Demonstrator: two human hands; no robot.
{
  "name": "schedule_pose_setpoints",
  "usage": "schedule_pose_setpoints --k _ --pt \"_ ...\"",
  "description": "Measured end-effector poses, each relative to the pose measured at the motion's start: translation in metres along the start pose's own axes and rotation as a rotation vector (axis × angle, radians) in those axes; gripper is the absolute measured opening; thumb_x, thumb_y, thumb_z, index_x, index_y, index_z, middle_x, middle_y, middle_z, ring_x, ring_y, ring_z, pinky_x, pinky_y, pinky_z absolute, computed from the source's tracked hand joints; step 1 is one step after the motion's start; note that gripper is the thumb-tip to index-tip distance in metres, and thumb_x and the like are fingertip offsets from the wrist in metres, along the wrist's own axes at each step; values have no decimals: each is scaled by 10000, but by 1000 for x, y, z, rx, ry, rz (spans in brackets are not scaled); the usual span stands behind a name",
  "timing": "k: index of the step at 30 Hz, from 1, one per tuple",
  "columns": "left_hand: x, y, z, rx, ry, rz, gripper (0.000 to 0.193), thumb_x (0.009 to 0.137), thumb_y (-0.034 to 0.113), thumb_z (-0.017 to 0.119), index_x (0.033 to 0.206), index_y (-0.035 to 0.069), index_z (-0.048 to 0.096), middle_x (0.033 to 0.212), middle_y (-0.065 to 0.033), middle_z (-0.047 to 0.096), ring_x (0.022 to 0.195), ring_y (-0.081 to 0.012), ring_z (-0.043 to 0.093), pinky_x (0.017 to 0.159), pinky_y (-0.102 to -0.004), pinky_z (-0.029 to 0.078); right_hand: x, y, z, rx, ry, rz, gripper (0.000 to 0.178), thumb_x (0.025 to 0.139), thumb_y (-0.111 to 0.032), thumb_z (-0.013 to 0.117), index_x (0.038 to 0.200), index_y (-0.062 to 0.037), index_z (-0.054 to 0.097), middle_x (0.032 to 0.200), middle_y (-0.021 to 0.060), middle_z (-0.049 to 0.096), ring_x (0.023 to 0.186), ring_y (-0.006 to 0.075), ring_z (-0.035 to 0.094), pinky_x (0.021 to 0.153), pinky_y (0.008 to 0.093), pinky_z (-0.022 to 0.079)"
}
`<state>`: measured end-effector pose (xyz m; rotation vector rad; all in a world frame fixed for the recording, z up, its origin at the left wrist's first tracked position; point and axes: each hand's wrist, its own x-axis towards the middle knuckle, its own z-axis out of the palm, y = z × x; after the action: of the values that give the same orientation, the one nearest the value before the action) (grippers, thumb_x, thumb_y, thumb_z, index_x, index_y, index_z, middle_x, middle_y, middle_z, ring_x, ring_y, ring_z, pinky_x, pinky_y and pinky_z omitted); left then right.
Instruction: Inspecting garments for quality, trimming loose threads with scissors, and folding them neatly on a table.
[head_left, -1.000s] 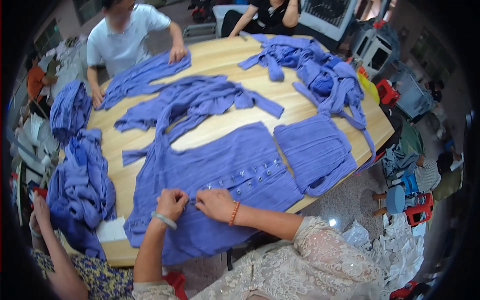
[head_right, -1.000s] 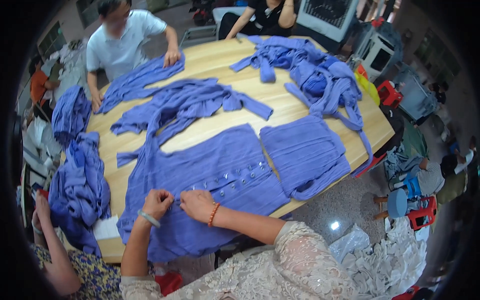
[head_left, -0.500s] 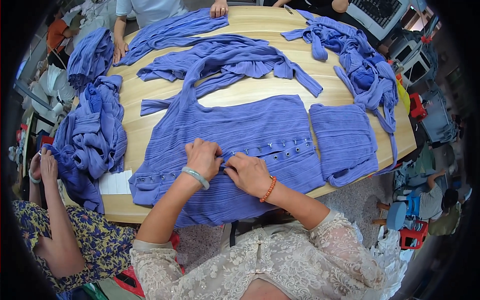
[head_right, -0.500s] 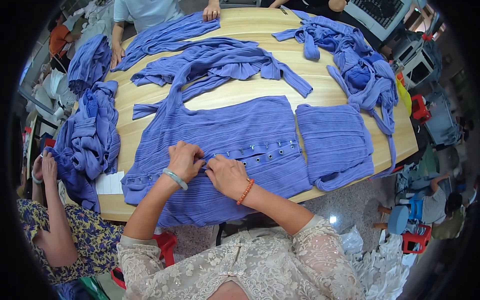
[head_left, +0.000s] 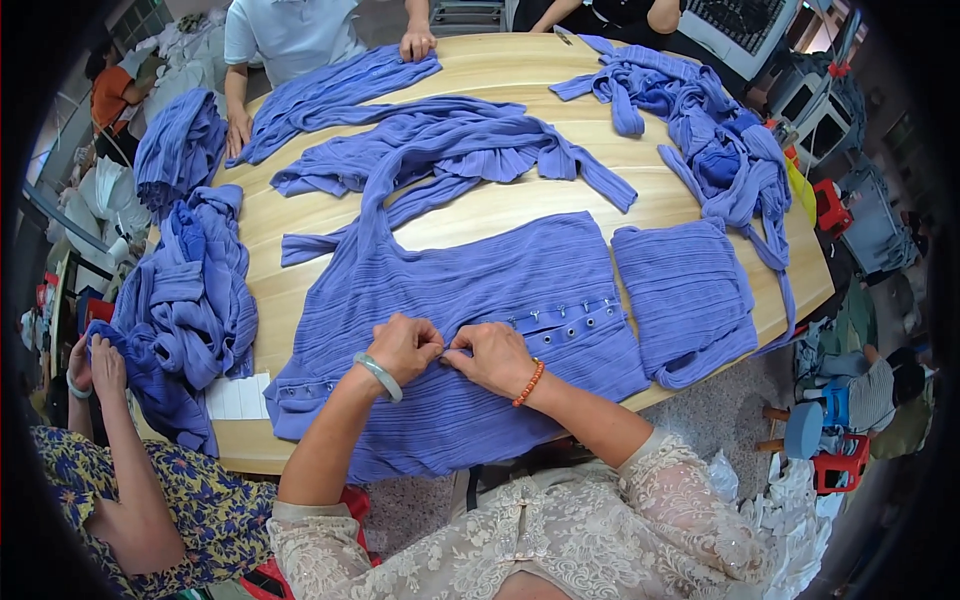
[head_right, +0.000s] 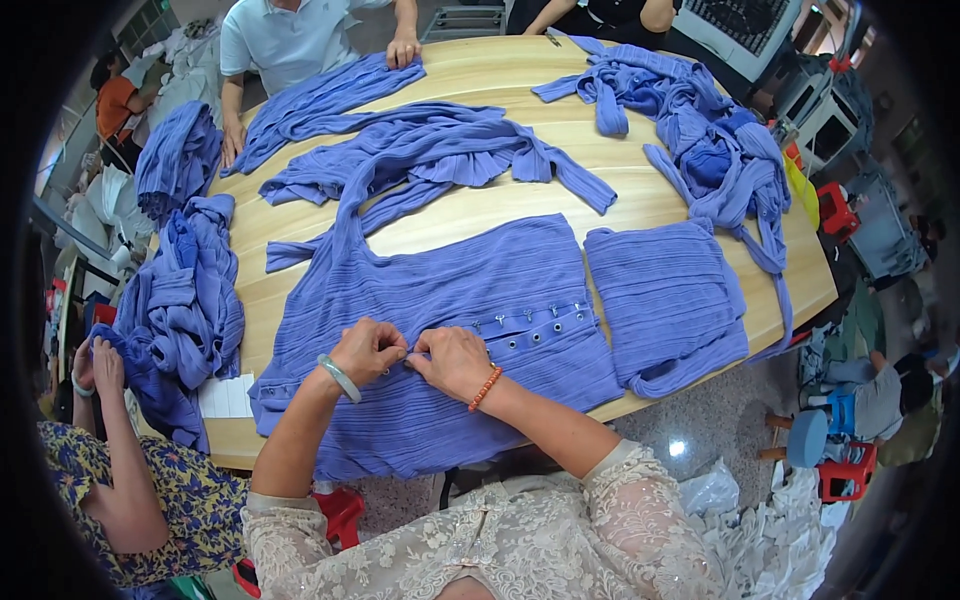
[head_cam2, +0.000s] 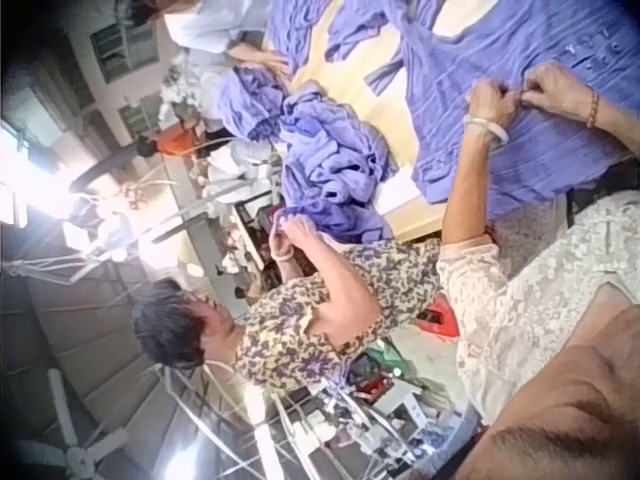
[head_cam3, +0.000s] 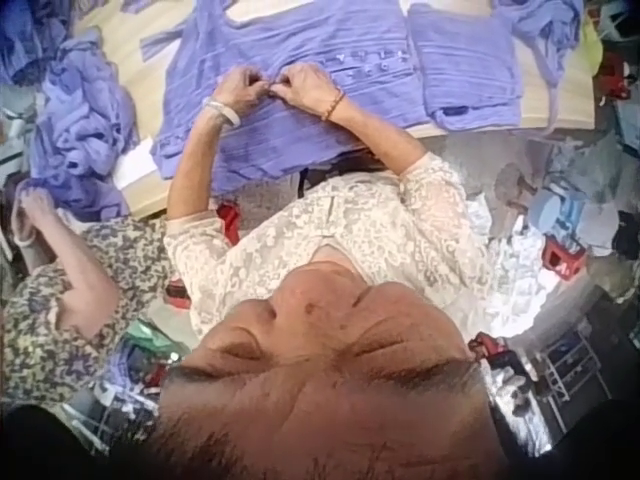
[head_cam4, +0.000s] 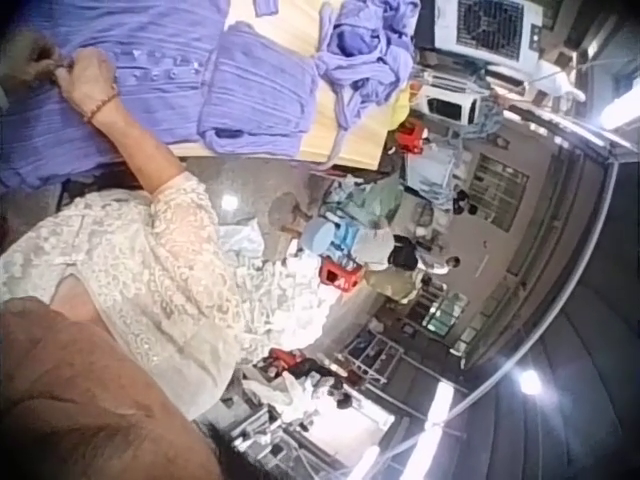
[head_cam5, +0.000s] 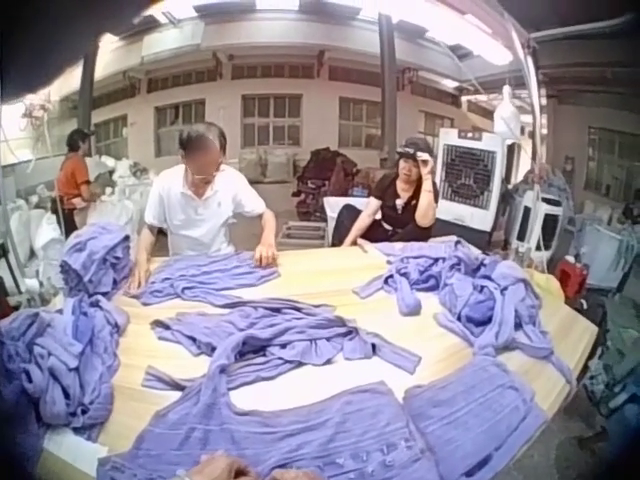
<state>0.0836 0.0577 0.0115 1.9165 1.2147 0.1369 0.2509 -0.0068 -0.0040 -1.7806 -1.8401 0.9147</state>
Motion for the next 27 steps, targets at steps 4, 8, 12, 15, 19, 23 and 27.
schedule_pose_setpoints --k 4,8,12,15,19,23,27 --pt "-2 -5 -2 -26 8 -10 125 769 147 666 785 27 696 658 -79 656 620 -160 603 672 -325 453 -2 -2 -2 -51 10 13 251 788 -302 712 856 -61 708 827 167 687 832 340 663 743 434 520" --pt "-3 -14 7 72 129 74 115 764 126 662 791 17 687 620 -65 632 544 -136 542 586 -293 436 -25 5 -3 -81 33 -70 213 825 -265 678 877 -59 680 850 151 671 796 345 654 711 446 514" --pt "-8 3 16 229 250 68 73 751 116 674 795 61 695 688 -43 634 733 -210 552 733 -343 395 -44 14 -13 -112 161 -188 158 849 -225 654 878 -70 668 860 94 600 738 316 633 643 412 507" --pt "-4 14 25 255 278 48 74 743 137 703 803 96 693 798 -24 634 965 -237 511 876 -396 319 -44 14 -22 -98 138 -185 140 844 -198 650 887 -65 658 867 103 609 754 326 634 666 430 514" --pt "4 19 35 242 349 338 63 713 113 701 771 100 679 839 -54 653 937 -259 532 853 -418 327 -38 14 -21 -80 166 -192 135 828 -189 660 883 -66 664 875 107 621 786 324 638 691 421 515" --pt "13 7 42 297 253 237 59 683 111 689 741 107 685 780 -71 664 914 -281 545 829 -418 347 -31 19 -10 -37 178 -165 153 812 -204 673 881 -67 668 879 116 635 822 324 643 718 413 515" --pt "15 6 38 248 171 135 72 712 141 672 764 113 714 782 -88 678 913 -296 563 829 -429 373 -22 25 -4 4 136 -90 192 806 -245 674 879 -67 678 908 135 665 871 333 645 758 435 509"
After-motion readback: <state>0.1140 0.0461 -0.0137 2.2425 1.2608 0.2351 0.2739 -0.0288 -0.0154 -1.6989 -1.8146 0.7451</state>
